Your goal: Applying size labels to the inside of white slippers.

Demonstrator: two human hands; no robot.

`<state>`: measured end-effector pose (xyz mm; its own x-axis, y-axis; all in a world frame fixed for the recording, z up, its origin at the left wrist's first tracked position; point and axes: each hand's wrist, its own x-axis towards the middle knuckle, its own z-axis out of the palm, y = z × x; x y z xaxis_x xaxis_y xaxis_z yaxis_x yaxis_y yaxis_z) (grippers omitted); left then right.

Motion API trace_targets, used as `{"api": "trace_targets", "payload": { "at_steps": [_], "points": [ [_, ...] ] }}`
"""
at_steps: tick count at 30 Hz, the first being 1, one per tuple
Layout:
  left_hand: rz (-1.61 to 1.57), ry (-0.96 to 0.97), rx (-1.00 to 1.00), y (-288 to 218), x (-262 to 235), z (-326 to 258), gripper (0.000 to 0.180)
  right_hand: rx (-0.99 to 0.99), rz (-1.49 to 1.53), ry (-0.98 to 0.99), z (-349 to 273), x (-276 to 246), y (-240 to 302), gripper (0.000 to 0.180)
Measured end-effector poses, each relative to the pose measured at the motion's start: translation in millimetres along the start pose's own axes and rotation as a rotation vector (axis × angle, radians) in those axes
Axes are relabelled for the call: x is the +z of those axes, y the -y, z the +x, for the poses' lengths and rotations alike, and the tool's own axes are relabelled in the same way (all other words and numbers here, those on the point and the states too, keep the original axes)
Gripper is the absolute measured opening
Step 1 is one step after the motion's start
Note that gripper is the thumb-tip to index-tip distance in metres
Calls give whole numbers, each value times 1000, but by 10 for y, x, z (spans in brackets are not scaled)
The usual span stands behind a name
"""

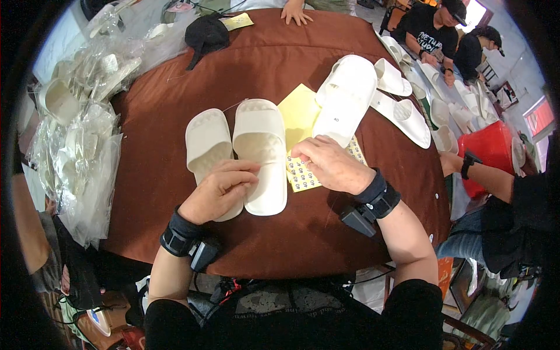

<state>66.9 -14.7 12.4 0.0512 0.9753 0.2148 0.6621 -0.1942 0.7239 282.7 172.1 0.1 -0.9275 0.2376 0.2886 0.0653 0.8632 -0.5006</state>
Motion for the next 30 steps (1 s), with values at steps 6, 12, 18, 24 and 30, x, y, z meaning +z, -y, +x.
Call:
{"api": "trace_targets", "payload": {
  "at_steps": [6, 12, 18, 24, 30],
  "points": [
    [-2, -7, 28, 19, 1, 1, 20, -37, -22, -32, -9, -3, 0, 31],
    [-21, 19, -13, 22, -4, 2, 19, 23, 2, 51, -7, -24, 17, 28],
    [-40, 5, -4, 42, 4, -5, 20, 59, 156, -25, -39, -14, -49, 30],
    [-3, 9, 44, 58, -13, -3, 21, 223, 508, 4, -18, -127, 23, 31],
    [-67, -78, 53, 64, -8, -19, 20, 250, 1199, 31, 13, -126, 305, 32]
  ]
}}
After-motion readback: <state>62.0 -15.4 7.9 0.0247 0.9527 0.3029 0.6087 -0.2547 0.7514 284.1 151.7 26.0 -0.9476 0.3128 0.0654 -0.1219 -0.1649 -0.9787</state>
